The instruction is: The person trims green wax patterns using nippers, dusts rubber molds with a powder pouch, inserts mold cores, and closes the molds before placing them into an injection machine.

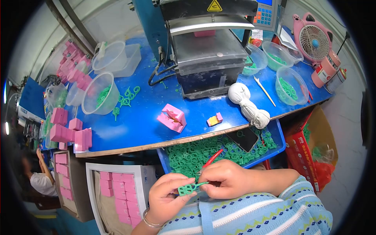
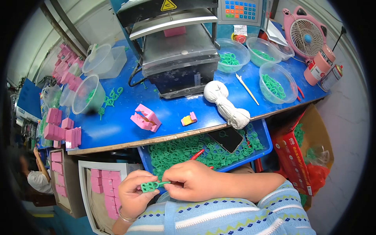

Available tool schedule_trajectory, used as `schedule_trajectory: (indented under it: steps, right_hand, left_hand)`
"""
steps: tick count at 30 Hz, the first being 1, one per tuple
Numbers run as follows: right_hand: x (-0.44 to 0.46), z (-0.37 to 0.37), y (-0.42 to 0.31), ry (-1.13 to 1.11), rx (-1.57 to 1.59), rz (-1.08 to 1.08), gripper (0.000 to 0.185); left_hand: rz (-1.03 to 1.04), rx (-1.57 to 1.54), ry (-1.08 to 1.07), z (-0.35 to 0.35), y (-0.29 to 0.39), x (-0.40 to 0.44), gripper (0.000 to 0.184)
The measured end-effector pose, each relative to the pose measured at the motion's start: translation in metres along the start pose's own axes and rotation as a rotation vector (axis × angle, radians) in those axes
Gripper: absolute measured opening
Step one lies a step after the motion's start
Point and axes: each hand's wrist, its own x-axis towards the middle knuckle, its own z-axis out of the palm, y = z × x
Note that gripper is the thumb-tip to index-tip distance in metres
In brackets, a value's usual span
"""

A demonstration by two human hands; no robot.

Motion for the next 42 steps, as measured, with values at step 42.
schedule_trajectory:
  steps: [42]
  right_hand:
    - [-0.016,0.041,0.066,-0.153,-0.04,0.559,0.031]
  left_hand:
    - [0.537,1.134,0.753,-0.152,-0.007,0.122,0.025]
